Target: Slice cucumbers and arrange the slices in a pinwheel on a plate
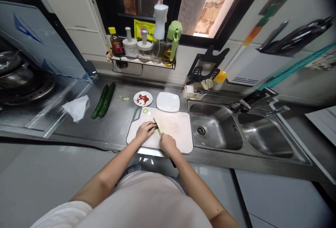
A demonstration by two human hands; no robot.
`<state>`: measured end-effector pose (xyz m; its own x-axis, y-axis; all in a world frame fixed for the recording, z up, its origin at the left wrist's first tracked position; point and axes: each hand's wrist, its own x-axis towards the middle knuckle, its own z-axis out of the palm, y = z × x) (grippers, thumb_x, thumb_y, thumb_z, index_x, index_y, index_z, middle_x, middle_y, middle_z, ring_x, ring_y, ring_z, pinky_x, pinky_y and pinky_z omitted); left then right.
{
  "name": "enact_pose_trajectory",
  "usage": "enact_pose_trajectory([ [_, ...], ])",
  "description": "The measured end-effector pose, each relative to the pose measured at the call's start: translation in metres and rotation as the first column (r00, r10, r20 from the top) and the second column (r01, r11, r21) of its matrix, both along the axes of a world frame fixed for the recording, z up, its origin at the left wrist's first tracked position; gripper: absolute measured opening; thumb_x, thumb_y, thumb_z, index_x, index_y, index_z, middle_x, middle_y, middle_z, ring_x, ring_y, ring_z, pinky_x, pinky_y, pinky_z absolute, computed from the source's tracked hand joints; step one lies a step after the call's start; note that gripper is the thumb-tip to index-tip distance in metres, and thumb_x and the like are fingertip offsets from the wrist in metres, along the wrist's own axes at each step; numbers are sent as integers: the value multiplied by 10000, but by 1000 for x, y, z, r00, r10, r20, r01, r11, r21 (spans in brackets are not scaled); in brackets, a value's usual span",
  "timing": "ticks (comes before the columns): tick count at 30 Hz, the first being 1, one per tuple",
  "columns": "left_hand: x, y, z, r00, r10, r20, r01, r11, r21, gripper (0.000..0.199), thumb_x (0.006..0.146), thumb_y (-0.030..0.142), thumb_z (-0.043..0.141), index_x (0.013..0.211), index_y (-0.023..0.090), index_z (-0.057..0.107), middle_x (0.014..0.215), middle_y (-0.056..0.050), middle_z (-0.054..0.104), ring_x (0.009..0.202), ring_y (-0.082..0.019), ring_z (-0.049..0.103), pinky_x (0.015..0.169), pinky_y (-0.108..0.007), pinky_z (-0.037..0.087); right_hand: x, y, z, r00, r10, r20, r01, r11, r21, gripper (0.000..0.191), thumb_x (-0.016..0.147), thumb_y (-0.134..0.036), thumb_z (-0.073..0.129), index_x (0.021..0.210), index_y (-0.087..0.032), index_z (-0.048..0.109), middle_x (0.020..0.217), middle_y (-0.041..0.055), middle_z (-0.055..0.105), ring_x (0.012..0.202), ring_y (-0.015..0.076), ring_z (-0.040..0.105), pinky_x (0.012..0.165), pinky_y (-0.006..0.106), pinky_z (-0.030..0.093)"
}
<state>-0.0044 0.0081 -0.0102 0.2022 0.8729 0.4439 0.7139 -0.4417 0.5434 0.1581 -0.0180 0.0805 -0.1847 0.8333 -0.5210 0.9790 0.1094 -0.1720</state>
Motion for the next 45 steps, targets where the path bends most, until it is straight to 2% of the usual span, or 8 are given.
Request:
enact_pose_trajectory([
  [6, -1, -1, -1, 1000, 6, 0, -6, 1000, -6, 173, 861, 213, 588, 978, 231, 714, 1053, -49, 670, 957, -170, 617, 861, -321, 512, 7, -7, -4, 1000, 14, -9, -14, 1000, 8, 306, 897, -140, 367, 1112, -138, 584, 1026, 159, 690, 991, 232, 651, 751, 293, 446],
  [14, 0, -1, -2, 1000, 18, -5, -18, 1000, -8, 172, 865, 223, 583, 978, 229, 712, 1064, -50, 668, 962, -172, 614, 867, -319, 507, 1, 3, -8, 999, 9, -35, -8, 999, 35, 313, 890, -130, 368, 1113, -133, 589, 1048, 158, 688, 997, 236, 650, 756, 295, 445],
  [21, -1, 0, -3, 1000, 10, 0, -10, 999, -31, 177, 870, 229, 576, 984, 230, 712, 1067, -48, 667, 982, -173, 610, 877, -318, 503, -5, 7, -7, 1000, -13, -27, 13, 1000, 6, 312, 893, -140, 387, 1136, -132, 583, 1069, 164, 680, 1033, 240, 637, 781, 300, 441],
  [35, -1, 0, -5, 1000, 17, 0, -17, 999, -42, 178, 869, 234, 580, 989, 240, 711, 1071, -48, 662, 985, -170, 608, 884, -318, 500, 13, -18, -13, 1000, 3, 19, -3, 1000, 17, 280, 906, -168, 363, 1096, -149, 568, 1004, 155, 692, 948, 247, 662, 727, 319, 450],
  [45, -2, 0, -6, 1000, 14, -3, -14, 1000, -19, 177, 861, 223, 584, 983, 238, 710, 1061, -44, 667, 962, -171, 615, 861, -318, 508, -6, 5, -14, 999, -30, -19, 31, 998, 47, 310, 909, -155, 351, 1118, -138, 578, 1010, 164, 691, 983, 237, 657, 758, 304, 449],
])
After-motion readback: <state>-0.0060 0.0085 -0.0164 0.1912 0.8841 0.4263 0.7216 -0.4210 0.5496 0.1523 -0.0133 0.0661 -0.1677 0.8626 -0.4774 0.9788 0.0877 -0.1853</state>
